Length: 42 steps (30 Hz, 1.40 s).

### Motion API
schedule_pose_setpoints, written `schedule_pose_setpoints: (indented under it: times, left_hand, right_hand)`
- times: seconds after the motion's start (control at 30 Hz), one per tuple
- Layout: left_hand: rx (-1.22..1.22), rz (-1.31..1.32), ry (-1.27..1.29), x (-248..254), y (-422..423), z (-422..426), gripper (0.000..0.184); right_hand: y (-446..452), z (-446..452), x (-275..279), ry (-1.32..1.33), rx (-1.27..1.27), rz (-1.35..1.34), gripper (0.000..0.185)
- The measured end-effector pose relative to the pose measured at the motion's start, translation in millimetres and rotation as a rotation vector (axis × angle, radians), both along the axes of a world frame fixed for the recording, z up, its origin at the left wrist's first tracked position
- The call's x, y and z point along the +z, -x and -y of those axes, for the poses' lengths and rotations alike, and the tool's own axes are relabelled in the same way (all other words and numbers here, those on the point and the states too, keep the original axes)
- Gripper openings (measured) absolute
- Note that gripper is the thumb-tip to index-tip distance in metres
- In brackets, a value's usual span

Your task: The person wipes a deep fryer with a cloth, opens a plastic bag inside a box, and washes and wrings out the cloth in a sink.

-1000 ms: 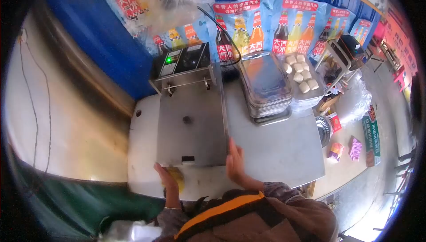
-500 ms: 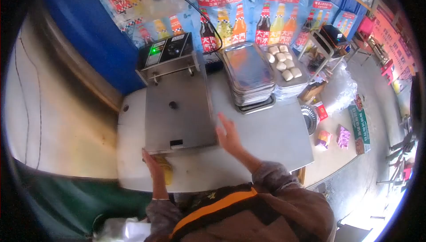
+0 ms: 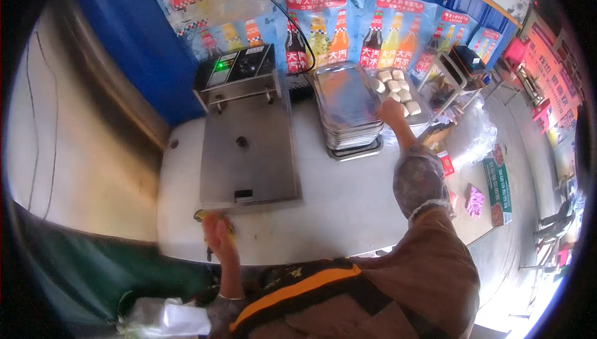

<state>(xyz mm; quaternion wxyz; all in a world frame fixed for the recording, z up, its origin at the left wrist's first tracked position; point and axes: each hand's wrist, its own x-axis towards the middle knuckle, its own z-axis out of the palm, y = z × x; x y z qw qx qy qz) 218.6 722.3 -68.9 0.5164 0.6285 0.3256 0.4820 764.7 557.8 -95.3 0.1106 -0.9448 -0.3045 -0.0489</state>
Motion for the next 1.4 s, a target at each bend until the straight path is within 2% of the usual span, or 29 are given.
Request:
schedule_pose_setpoints:
  times: [0.13, 0.17, 0.23, 0.27, 0.3, 0.33, 0.4, 0.47, 0.53, 0.6, 0.63, 0.67, 0.7, 0.73, 0.77, 0.8, 0.83, 0.87, 0.9, 0.93, 1.0, 1.07, 1.13, 1.17, 1.2, 1.27, 1.3, 1.33, 1.4]
  left_hand:
    - [-0.126, 0.008, 0.025, 26, -27, 12, 0.025]
    - [-0.168, -0.014, 0.022, 25, -32, 11, 0.025]
    - [-0.293, -0.064, 0.071, 24, -42, 11, 0.026]
    - [-0.371, -0.094, 0.123, 26, -48, 15, 0.027]
    - [-0.436, -0.119, 0.175, 28, -53, 18, 0.028]
    - [-0.525, -0.218, 0.174, 34, -59, 23, 0.03]
    - [-0.631, -0.296, 0.207, 51, -69, 40, 0.035]
    - [-0.722, -0.25, 0.259, 65, -81, 56, 0.038]
    - [-0.506, -0.211, 0.001, 51, -84, 60, 0.04]
    - [-0.282, -0.125, 0.195, 44, -78, 63, 0.039]
    - [-0.141, -0.068, 0.514, 47, -63, 56, 0.036]
    - [-0.083, 0.18, 0.651, 52, -52, 47, 0.029]
    - [0.034, 0.073, 0.526, 70, -38, 40, 0.022]
    - [0.068, 0.23, 0.477, 28, -2, 17, 0.023]
    - [0.223, 0.301, 0.551, 42, 13, 14, 0.027]
    - [0.313, 0.26, 0.547, 21, 48, -2, 0.032]
    - [0.269, 0.278, 0.491, 30, 67, -11, 0.03]
    - [0.302, -0.057, 0.203, 11, 96, -26, 0.035]
    - [0.408, -0.377, -0.086, -7, 126, -42, 0.042]
    - [0.478, -0.98, -0.503, -7, 147, -49, 0.05]
    - [0.373, -0.284, 0.113, -24, 174, -80, 0.062]
    - [0.279, -0.094, 0.302, -68, 202, -119, 0.068]
    - [0.245, -0.503, 0.003, -105, 227, -134, 0.068]
    - [0.228, -0.734, -0.204, -100, 216, -140, 0.069]
    - [0.187, -0.687, -0.039, -92, 204, -151, 0.07]
    - [0.243, -0.828, -0.332, -108, 196, -176, 0.059]
    - [0.113, -0.486, 0.046, -116, 192, -194, 0.061]
    - [0.09, -0.125, 0.412, -124, 188, -212, 0.064]
    - [0.135, -0.737, -0.076, -136, 173, -232, 0.057]
  right_hand:
    - [-5, 7, 6, -0.398, -0.188, -0.042, 0.034]
    - [-13, 11, 3, -0.565, -0.202, -0.223, 0.032]
    - [2, 30, 20, -0.588, -0.093, -0.216, 0.027]
    - [-28, 43, -19, -0.7, -0.069, -0.276, 0.019]
    - [54, 44, 58, -0.867, -0.179, -0.47, 0.016]
    - [60, 62, 34, -0.976, 0.019, -0.392, 0.016]
    - [126, 72, 58, -1.149, 0.073, -0.601, 0.014]
    - [189, 64, 72, -1.073, 0.083, -0.524, 0.013]
    - [242, 41, 58, -1.233, 0.24, -0.66, 0.017]
    - [291, 22, 84, -1.152, 0.364, -0.921, 0.021]
    - [283, 19, 84, -1.076, 0.457, -0.975, 0.022]
    - [269, 10, 81, -0.994, 0.552, -1.031, 0.024]
    - [241, 5, 71, -0.891, 0.5, -0.711, 0.025]
    - [204, 2, 58, -0.774, 0.445, -0.401, 0.026]
    - [170, -3, 52, -0.595, 0.062, -0.325, 0.026]
    - [125, 0, 30, -0.651, 0.175, 0.133, 0.029]
    - [88, 4, 9, -0.574, 0.1, 0.328, 0.031]
    - [59, 8, -8, -0.493, 0.032, 0.521, 0.033]
    - [34, 13, -25, -0.455, -0.016, 0.369, 0.033]
    - [18, 14, -36, -0.413, -0.06, 0.212, 0.034]
    - [14, 7, -14, -0.21, -0.113, -0.016, 0.032]
    - [0, 7, -16, -0.078, -0.032, 0.18, 0.033]
    - [-2, 4, -5, 0.044, -0.222, 0.05, 0.035]
    - [2, 5, 4, 0.064, -0.106, 0.125, 0.034]
    - [-2, 7, 8, 0.036, -0.09, 0.114, 0.034]
    - [-36, 24, -14, -0.091, 0.03, 0.277, 0.026]
    - [2, 12, 15, -0.6, -0.274, -0.166, 0.018]
    - [-18, 36, -1, -0.543, -0.122, 0.005, 0.018]
    - [-62, 85, -38, -0.413, 0.141, 0.41, 0.02]
